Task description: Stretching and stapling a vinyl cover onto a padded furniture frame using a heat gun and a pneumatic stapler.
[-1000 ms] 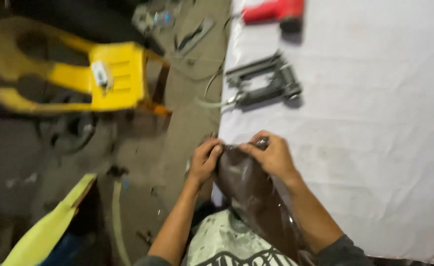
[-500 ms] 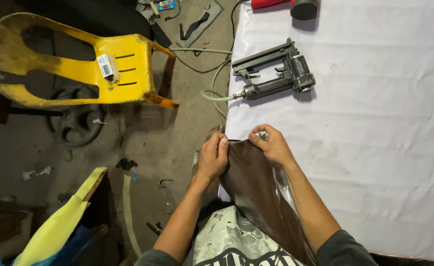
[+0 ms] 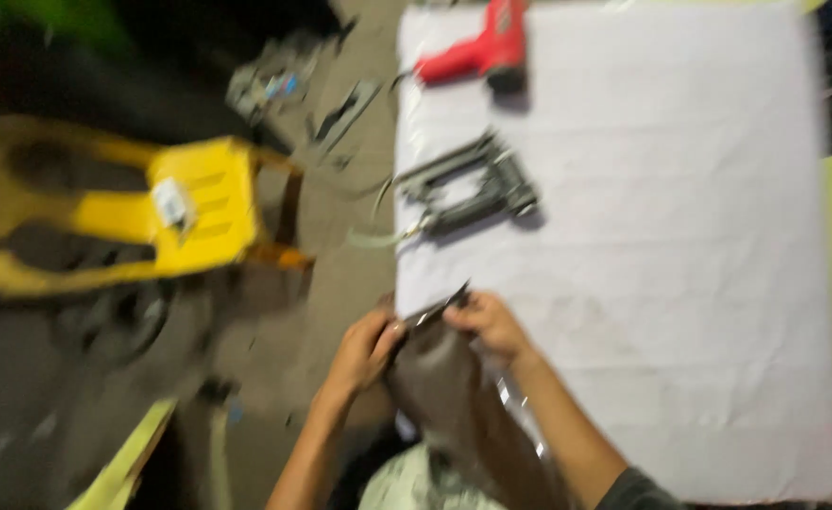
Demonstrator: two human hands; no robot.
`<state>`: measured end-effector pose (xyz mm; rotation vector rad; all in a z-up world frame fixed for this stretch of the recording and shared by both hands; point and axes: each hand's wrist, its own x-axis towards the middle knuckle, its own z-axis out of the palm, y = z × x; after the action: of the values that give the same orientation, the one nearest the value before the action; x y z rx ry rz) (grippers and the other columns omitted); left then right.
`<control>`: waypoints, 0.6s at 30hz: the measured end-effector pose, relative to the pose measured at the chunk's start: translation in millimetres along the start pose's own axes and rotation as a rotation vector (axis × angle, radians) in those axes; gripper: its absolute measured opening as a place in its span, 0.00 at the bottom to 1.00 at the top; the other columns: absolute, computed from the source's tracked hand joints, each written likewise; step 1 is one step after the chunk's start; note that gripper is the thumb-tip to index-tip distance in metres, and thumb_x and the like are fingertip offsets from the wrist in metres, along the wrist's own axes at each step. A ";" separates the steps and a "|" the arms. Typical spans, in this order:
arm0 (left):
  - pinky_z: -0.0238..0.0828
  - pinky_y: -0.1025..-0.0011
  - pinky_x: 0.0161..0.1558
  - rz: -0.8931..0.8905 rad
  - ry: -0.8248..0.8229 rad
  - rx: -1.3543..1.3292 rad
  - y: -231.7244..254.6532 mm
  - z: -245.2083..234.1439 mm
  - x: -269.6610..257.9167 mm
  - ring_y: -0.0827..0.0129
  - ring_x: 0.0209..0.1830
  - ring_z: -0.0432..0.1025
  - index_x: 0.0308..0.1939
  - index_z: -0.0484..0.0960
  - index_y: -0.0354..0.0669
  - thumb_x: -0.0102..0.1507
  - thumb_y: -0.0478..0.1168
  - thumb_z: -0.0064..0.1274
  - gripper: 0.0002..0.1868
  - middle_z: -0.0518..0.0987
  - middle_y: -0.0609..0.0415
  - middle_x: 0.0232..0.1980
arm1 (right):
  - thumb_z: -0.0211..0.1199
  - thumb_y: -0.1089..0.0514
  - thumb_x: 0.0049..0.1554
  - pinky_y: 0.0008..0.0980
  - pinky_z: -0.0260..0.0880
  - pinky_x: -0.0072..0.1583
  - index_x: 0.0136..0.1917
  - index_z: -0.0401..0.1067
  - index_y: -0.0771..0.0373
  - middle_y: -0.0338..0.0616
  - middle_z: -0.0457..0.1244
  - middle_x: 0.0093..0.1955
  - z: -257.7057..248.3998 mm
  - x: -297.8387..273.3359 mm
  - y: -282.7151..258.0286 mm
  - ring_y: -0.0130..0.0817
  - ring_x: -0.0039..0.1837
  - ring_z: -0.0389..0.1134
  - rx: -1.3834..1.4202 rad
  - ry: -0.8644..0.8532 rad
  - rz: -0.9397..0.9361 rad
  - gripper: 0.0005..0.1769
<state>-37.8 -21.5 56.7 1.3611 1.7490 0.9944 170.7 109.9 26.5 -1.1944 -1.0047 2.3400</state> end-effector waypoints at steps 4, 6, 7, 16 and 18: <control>0.73 0.68 0.44 -0.079 -0.108 0.054 -1.4 -9.7 7.4 0.68 0.39 0.80 0.42 0.87 0.48 0.67 0.49 0.53 0.12 0.89 0.57 0.39 | 0.70 0.66 0.52 0.30 0.74 0.51 0.52 0.79 0.70 0.49 0.74 0.48 4.1 3.9 7.4 0.37 0.45 0.73 0.117 0.044 -0.093 0.13; 0.71 0.67 0.41 -0.060 -0.064 0.080 -10.5 -1.1 8.9 0.66 0.35 0.78 0.37 0.84 0.48 0.67 0.49 0.53 0.11 0.86 0.57 0.34 | 0.68 0.54 0.55 0.31 0.73 0.49 0.50 0.76 0.68 0.48 0.71 0.46 18.9 -11.8 -21.3 0.37 0.44 0.72 0.092 -0.006 -0.045 0.16; 0.69 0.66 0.38 -0.065 -0.021 0.105 -14.7 1.9 4.9 0.65 0.30 0.76 0.33 0.82 0.49 0.67 0.49 0.52 0.12 0.83 0.57 0.30 | 0.67 0.41 0.57 0.32 0.73 0.46 0.49 0.72 0.65 0.47 0.69 0.44 28.8 -22.3 -32.9 0.38 0.43 0.71 0.071 -0.061 0.026 0.23; 0.70 0.68 0.38 0.089 0.180 -0.027 -11.3 16.8 -4.1 0.67 0.31 0.74 0.34 0.80 0.44 0.69 0.41 0.48 0.11 0.79 0.56 0.31 | 0.75 0.46 0.49 0.29 0.73 0.64 0.57 0.83 0.56 0.36 0.77 0.56 59.4 -45.8 -32.2 0.28 0.60 0.75 -0.512 0.054 -0.180 0.24; 0.69 0.69 0.37 0.109 0.197 -0.059 -8.0 16.0 -6.0 0.67 0.30 0.73 0.33 0.79 0.44 0.69 0.41 0.46 0.12 0.78 0.57 0.31 | 0.76 0.47 0.50 0.26 0.74 0.54 0.51 0.86 0.58 0.33 0.76 0.49 62.8 -50.1 -33.5 0.23 0.52 0.74 -0.553 0.113 -0.172 0.18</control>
<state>-26.1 -26.2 42.7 1.3718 1.7873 1.2671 149.2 77.3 104.3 -1.3386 -1.7051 1.8923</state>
